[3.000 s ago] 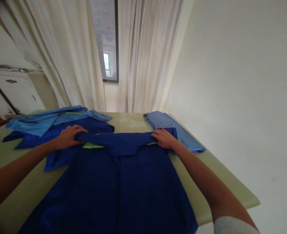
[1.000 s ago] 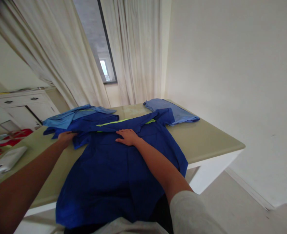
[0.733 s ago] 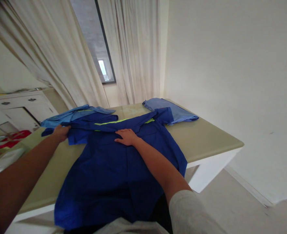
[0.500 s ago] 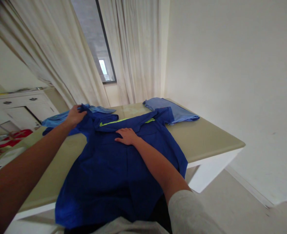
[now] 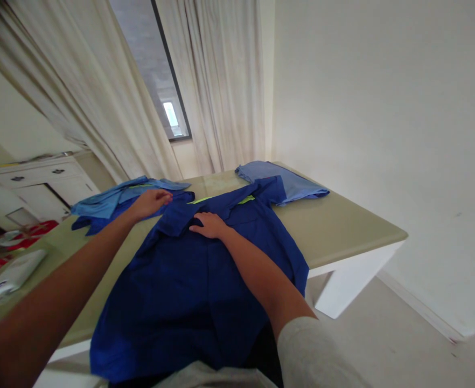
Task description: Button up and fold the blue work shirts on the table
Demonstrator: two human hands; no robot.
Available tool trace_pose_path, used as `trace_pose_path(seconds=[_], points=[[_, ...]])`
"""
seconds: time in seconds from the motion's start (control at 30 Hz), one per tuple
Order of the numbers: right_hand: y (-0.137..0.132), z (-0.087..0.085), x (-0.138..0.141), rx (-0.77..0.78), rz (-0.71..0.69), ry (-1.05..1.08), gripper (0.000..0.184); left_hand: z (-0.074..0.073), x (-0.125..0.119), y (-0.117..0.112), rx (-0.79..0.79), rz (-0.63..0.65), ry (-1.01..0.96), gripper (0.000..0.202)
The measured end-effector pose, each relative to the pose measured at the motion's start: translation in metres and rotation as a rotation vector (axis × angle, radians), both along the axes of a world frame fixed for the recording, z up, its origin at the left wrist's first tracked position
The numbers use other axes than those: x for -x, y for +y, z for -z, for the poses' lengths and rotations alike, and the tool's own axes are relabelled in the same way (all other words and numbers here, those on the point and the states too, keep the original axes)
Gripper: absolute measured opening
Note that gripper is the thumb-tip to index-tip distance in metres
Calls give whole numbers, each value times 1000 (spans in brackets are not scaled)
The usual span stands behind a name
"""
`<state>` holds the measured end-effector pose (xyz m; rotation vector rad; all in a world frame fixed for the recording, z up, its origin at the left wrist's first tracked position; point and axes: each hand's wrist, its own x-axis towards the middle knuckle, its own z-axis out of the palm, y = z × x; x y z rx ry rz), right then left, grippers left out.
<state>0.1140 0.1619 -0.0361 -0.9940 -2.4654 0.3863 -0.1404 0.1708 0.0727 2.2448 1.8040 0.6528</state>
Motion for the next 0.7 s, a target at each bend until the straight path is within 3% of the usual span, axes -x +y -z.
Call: trace_pose_path(seconds=[0.13, 0.23, 0.3, 0.47, 0.6, 0.7], points=[[4, 2, 2, 96, 24, 108, 72, 79, 0, -24, -3, -56, 287, 69], [5, 4, 1, 161, 56, 181, 85, 117, -4, -35, 20, -43, 371, 79], [5, 5, 0, 196, 71, 221, 92, 122, -2, -35, 55, -25, 390, 83], [7, 4, 0, 182, 44, 293, 99, 109, -6, -36, 132, -3, 435, 93], [6, -2, 8, 12, -20, 183, 84, 104, -31, -50, 156, -33, 468, 99], [3, -5, 12, -103, -55, 119, 80, 100, -46, -51, 168, -75, 458, 91]])
